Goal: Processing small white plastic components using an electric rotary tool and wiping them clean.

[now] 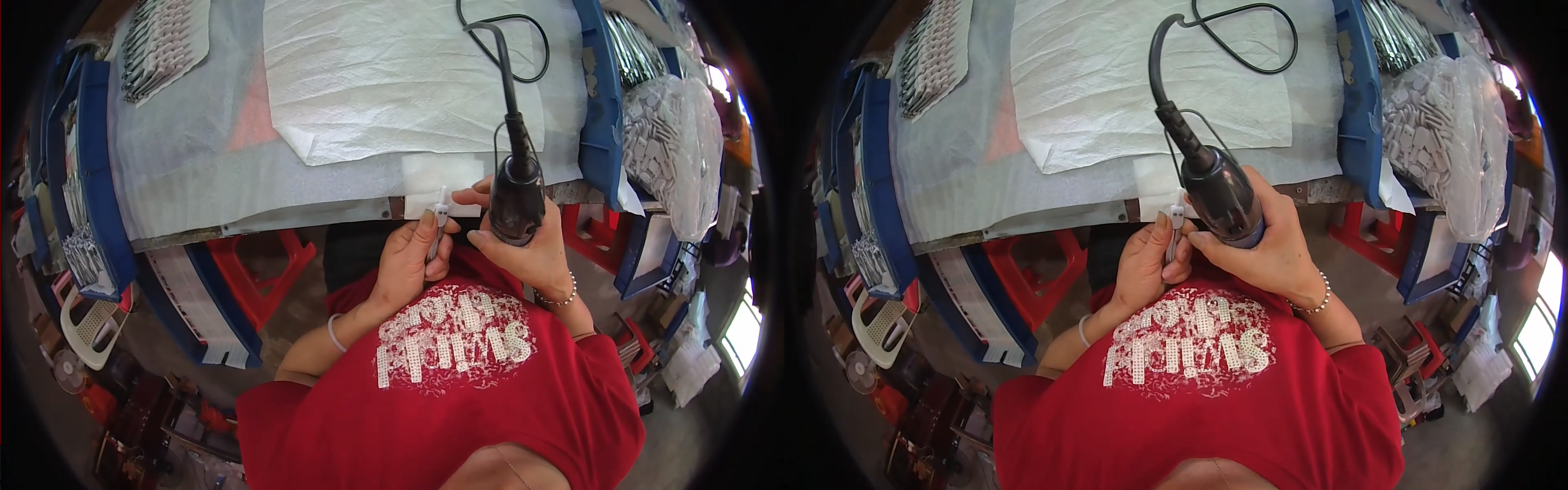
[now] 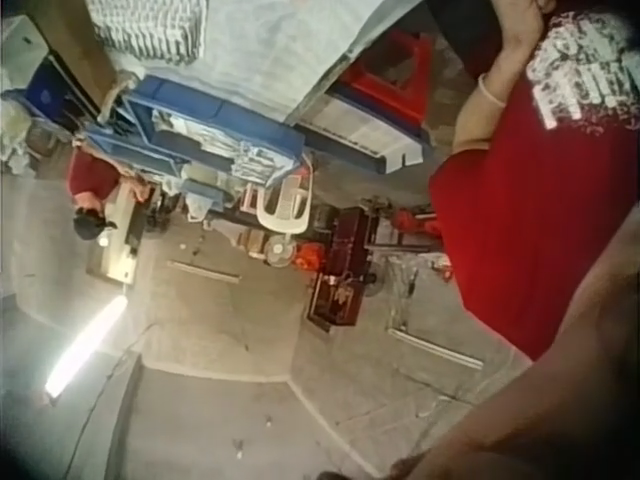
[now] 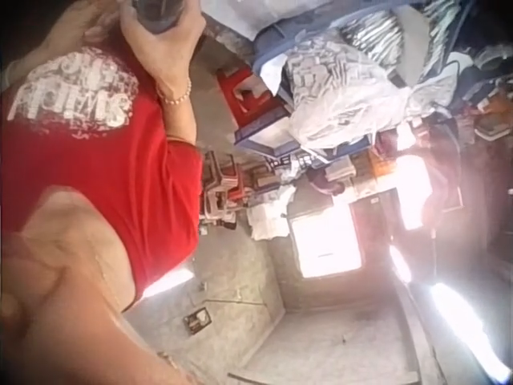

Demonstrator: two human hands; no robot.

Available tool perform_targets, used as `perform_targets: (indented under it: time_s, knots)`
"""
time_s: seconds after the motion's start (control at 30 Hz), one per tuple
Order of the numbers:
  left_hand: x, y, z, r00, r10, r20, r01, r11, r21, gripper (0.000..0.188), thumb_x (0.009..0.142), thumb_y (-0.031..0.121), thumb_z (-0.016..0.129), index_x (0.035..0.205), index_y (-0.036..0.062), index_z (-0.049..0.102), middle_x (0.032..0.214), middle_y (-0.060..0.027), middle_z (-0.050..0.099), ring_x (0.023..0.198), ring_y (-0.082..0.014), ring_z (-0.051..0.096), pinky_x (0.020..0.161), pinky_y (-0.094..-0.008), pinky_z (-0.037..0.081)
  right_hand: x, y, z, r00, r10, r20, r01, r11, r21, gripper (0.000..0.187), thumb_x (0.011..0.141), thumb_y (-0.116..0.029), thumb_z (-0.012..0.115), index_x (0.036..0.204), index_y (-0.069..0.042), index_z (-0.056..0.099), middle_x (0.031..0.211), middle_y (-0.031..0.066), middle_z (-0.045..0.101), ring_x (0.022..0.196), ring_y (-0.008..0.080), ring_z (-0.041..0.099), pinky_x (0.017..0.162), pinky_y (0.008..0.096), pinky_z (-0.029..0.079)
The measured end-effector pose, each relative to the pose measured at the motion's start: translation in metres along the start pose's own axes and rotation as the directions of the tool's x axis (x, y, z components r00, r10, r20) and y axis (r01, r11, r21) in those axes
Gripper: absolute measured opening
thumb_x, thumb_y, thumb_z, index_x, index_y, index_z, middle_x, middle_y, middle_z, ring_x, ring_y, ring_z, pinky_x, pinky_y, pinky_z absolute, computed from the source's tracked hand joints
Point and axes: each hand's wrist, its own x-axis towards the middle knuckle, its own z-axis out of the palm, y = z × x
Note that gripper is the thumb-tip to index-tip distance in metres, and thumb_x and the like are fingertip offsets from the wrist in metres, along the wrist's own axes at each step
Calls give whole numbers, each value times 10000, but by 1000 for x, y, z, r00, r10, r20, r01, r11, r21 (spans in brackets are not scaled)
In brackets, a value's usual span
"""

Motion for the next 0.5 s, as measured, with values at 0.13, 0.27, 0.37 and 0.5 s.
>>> perform_targets:
  time_s: [0.13, 0.27, 0.37, 0.5]
  knots:
    - [0, -4, 0, 998, 60, -31, -58, 996, 62, 406, 987, 379, 406, 983, 4, 563, 649, -10, 506, 461, -54, 379, 424, -198, 286, 0, -5, 5, 995, 98, 35, -98, 995, 8, 407, 721, -61, 722, 1083, -5, 545, 906, 58, 671, 847, 84, 610, 791, 253, 473]
    - [-1, -7, 2, 993, 112, -30, -107, 987, 120, 397, 991, 364, 406, 986, 0, 565, 645, -6, 501, 465, -53, 390, 425, -198, 298, -8, -1, 7, 996, 85, 23, -83, 994, -66, 382, 721, -64, 727, 1054, -4, 549, 853, 45, 655, 806, 77, 595, 756, 253, 473]
    - [-1, -7, -1, 992, 125, -14, -122, 982, 142, 379, 996, 344, 396, 945, 8, 563, 643, -8, 499, 455, -59, 377, 425, -199, 292, -11, -1, 10, 989, 146, 36, -144, 988, -52, 397, 713, -70, 739, 1056, -6, 549, 846, 41, 650, 794, 70, 583, 738, 252, 472]
    - [0, -7, 2, 992, 121, -23, -117, 984, 132, 305, 994, 268, 428, 859, 25, 555, 633, -7, 490, 439, -58, 358, 416, -200, 279, -13, 6, 11, 989, 149, 22, -147, 987, -72, 414, 709, -63, 746, 1065, -3, 544, 861, 48, 650, 779, 70, 574, 724, 251, 472]
